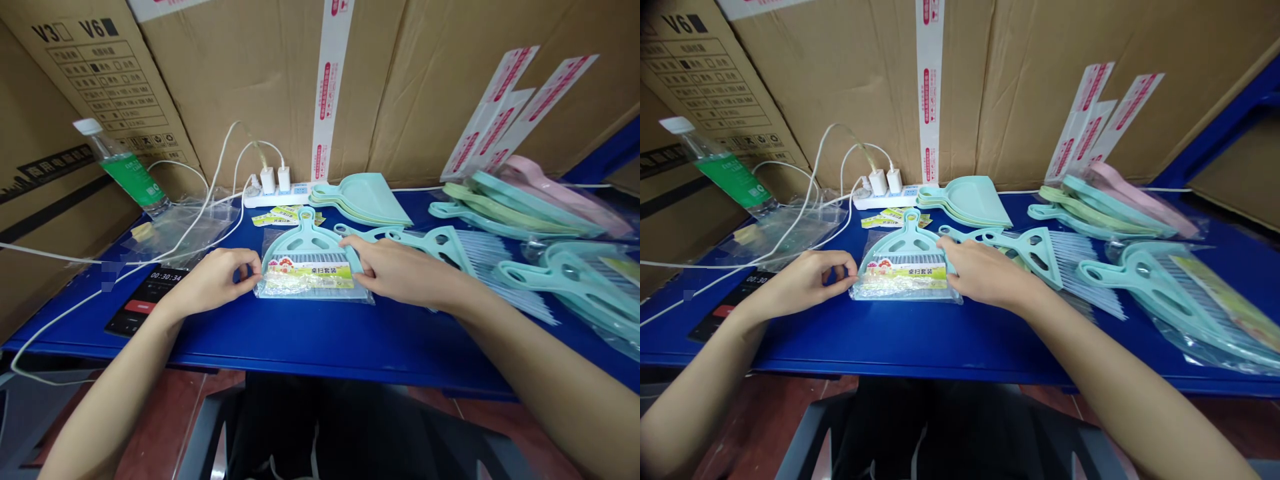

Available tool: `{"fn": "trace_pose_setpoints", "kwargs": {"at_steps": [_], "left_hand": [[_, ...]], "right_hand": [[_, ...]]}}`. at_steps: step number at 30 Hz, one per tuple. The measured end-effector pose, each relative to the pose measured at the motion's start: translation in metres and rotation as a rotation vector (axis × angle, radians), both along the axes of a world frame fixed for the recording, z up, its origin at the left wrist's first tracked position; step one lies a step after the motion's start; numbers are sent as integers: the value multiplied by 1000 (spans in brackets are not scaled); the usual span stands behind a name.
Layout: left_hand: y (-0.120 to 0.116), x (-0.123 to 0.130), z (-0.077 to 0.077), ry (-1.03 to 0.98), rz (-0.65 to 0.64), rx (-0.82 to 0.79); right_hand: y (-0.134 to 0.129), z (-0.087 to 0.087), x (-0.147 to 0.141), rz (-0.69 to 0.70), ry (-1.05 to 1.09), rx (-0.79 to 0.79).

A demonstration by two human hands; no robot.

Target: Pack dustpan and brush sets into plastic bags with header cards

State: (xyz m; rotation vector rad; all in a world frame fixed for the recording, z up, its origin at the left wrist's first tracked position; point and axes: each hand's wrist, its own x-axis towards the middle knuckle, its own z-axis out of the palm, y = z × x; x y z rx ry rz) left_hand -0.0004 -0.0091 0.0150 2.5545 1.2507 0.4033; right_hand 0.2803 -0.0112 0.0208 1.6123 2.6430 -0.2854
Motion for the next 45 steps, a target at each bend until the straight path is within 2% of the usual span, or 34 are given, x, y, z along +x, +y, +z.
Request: {"fn": "trace_pose_setpoints", "kwargs": {"at_steps": [5, 10, 13, 20, 28, 36, 40, 43, 45], "left_hand": [[0, 0, 0, -7, 4, -19], [-1, 1, 1, -1, 8, -32], [-2, 1, 1, -15, -2, -18], [-3, 1, -2, -47, -48, 15], [-7, 4, 2, -56, -90, -31], [-6, 3, 0, -104, -158, -57], [-4, 2, 0, -81, -250, -58], [-5, 3, 0, -59, -293, -77], [-6, 3, 1, -55, -275, -90]], "right_hand": [[0, 3, 0, 10, -49, 29], [0, 7, -2, 101, -12, -36], [-1, 8, -4, 90, -9, -78], [-1, 6, -3, 219, 100, -104], [0, 3, -6, 247, 145, -173], [-3, 5, -13, 245, 110, -161], [-1, 3, -12, 248, 119, -169], [1, -1, -10, 292, 169, -167], [2, -4, -9, 328, 214, -153]]}}
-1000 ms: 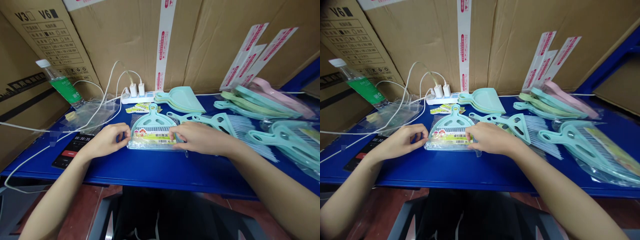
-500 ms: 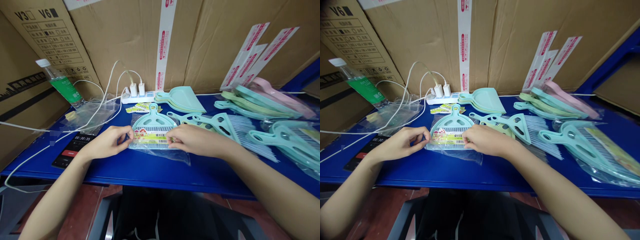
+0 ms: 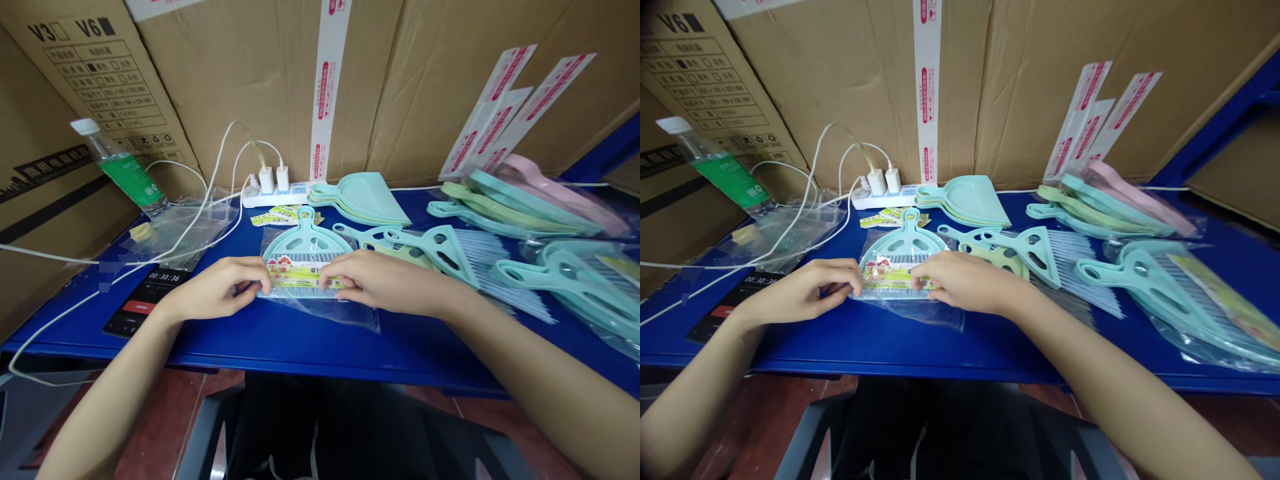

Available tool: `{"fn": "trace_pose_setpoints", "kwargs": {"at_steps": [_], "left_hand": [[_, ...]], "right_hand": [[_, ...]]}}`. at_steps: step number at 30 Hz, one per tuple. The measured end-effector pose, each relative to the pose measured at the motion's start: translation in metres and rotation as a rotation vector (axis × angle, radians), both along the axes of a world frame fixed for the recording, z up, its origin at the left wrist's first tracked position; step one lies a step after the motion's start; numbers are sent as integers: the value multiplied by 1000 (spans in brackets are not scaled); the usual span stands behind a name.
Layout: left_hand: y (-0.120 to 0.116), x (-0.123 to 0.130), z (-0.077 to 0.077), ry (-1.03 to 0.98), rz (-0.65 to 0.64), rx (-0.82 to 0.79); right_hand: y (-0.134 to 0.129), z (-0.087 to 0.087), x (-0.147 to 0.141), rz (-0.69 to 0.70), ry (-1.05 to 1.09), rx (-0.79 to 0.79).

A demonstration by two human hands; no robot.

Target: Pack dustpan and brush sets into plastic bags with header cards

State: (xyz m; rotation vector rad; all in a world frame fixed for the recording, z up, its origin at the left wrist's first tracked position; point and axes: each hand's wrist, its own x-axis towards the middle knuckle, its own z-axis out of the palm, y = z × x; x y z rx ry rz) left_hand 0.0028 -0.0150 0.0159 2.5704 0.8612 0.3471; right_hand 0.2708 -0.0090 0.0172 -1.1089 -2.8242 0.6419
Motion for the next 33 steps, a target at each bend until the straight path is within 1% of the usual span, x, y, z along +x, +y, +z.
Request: {"fn": "trace_pose_setpoints", "kwargs": {"at_steps": [4, 10, 16, 22, 28, 30, 33], "left_hand": [[1, 1, -2, -18, 36, 11], [4, 0, -9, -101, 110, 49], [5, 2, -9, -20, -37, 98], [6, 4, -12, -65, -73, 73], [6, 4, -13, -58, -54, 40], [7, 4, -12, -43, -59, 43], [7, 5, -12, -16, -55, 50]], "right_hand": [[1, -2, 1, 24, 34, 6], [1, -3, 1, 51, 80, -2], [0, -2, 0, 26, 47, -50], [1, -4, 1, 46, 72, -27], [1, -4, -1, 65, 105, -49], [0, -2, -2, 44, 99, -79], [-2, 1, -3, -28, 90, -129]]}}
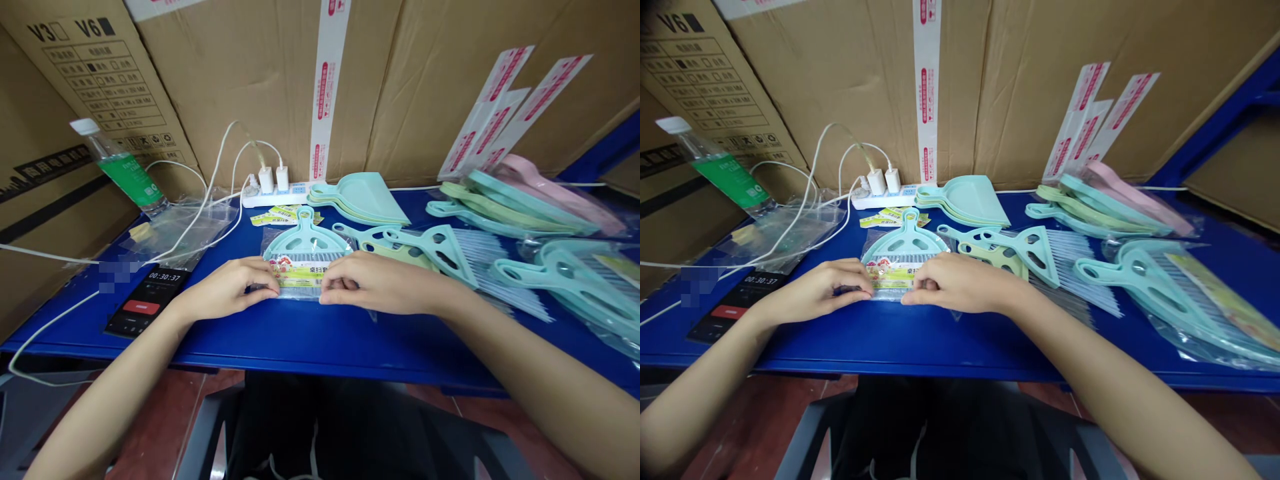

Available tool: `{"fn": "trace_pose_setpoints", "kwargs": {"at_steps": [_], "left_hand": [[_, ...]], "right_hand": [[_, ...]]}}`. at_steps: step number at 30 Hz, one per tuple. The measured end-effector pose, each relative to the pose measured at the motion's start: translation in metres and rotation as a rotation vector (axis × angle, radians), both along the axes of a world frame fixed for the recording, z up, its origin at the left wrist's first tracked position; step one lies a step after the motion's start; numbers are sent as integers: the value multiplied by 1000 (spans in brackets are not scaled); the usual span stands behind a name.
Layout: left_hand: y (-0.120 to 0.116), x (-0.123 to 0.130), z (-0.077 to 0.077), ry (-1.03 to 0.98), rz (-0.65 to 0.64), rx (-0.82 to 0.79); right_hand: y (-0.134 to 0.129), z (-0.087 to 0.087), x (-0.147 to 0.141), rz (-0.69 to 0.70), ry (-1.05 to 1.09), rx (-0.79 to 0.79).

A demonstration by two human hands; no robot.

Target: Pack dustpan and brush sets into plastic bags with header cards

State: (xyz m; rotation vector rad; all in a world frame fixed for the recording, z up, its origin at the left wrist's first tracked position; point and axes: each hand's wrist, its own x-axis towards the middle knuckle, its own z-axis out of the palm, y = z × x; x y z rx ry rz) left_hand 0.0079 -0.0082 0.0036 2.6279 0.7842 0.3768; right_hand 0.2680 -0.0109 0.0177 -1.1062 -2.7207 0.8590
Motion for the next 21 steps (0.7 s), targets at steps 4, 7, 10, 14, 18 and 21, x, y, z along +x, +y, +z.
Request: {"fn": "trace_pose_setpoints", "kwargs": {"at_steps": [4, 7, 10, 14, 18, 21], "left_hand": [[0, 1, 0, 22, 6, 11], [0, 1, 0, 33, 2, 0], [1, 2, 0, 36, 2, -12], [0, 2, 0, 37, 5, -11], [-1, 3, 1, 50, 19, 1], [-1, 3, 0, 53, 17, 24]], "right_hand": [[-1, 1, 1, -23, -7, 24], [-1, -1, 3, 8, -4, 64], [-1, -1, 3, 21, -41, 66], [-1, 1, 3, 20, -59, 90], [-2, 3, 4, 17, -48, 127], [-3, 4, 3, -31, -87, 127]]}}
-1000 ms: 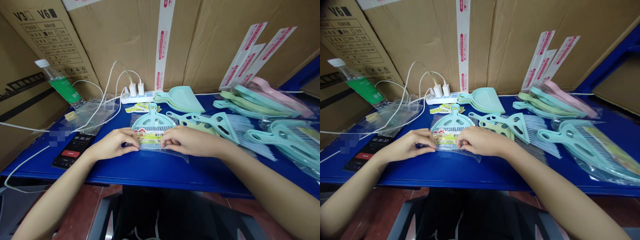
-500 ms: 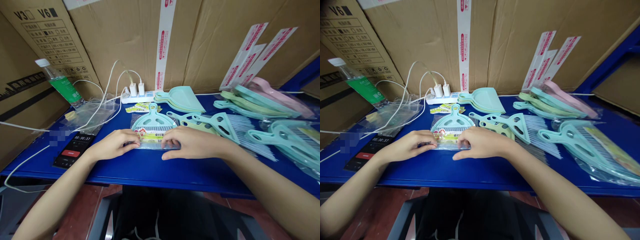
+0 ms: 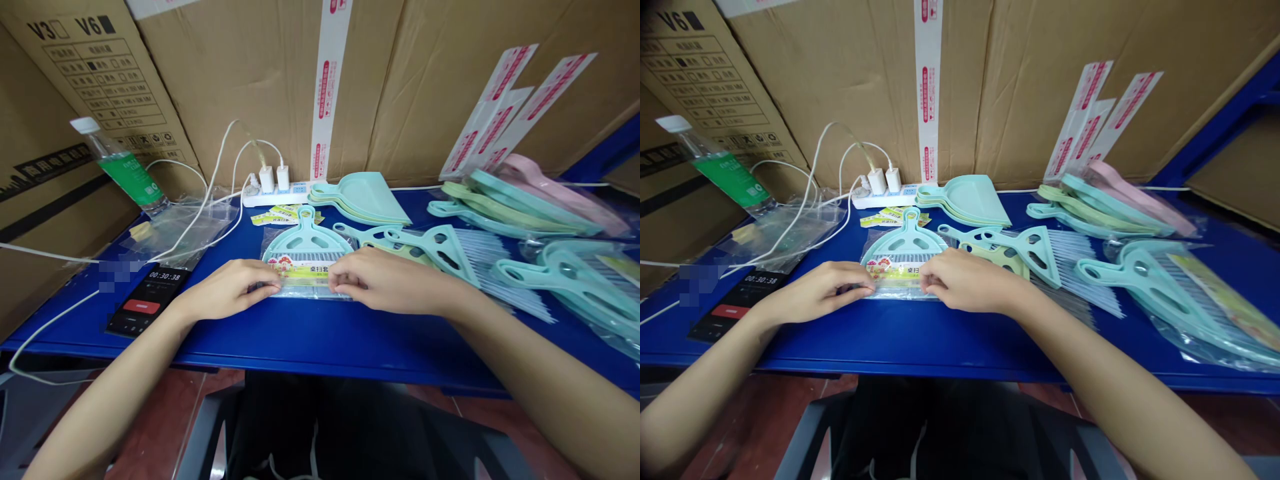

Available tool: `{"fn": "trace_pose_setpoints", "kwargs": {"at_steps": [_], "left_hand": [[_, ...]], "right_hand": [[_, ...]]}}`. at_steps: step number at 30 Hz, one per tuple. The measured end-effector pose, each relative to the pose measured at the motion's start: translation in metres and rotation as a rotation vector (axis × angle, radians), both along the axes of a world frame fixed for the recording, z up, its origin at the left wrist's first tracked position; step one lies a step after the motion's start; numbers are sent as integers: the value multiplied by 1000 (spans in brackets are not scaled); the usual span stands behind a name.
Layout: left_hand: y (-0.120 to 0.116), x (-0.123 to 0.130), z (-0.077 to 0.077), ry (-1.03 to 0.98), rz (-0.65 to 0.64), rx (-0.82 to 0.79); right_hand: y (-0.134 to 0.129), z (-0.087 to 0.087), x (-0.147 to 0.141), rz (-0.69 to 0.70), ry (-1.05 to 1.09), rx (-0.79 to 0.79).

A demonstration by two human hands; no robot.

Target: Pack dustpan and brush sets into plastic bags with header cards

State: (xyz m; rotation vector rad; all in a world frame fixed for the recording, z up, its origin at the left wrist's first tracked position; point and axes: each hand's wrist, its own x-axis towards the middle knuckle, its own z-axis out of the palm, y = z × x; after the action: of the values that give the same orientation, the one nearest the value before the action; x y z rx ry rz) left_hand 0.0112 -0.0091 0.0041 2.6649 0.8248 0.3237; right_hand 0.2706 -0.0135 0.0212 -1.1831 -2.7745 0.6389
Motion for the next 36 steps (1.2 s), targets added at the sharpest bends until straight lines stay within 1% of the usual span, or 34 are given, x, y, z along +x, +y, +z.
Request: {"fn": "trace_pose_setpoints", "kwargs": {"at_steps": [4, 8, 11, 15, 18, 21, 25, 30, 36], "left_hand": [[0, 0, -2, -6, 3, 31], [1, 1, -5, -4, 8, 52], [1, 2, -6, -8, 16, 51], [1, 3, -5, -10, 20, 33], [1, 3, -5, -12, 30, 19], [0, 3, -5, -6, 42, 14], [0, 3, -6, -11, 47, 17], [-1, 4, -7, -8, 73, 43], [-3, 5, -8, -21, 142, 82]], "right_hand": [[-1, 1, -3, -52, -6, 1], [-1, 1, -5, -119, 39, -27], [0, -1, -5, -112, 81, -28], [0, -3, -1, -113, 84, -35], [-1, -2, 3, -62, 112, -69], [0, -1, 5, -35, 109, -13], [3, -4, 4, -80, 46, 100], [3, -7, 1, -106, 7, 125], [5, -11, 1, -89, 17, 188]]}}
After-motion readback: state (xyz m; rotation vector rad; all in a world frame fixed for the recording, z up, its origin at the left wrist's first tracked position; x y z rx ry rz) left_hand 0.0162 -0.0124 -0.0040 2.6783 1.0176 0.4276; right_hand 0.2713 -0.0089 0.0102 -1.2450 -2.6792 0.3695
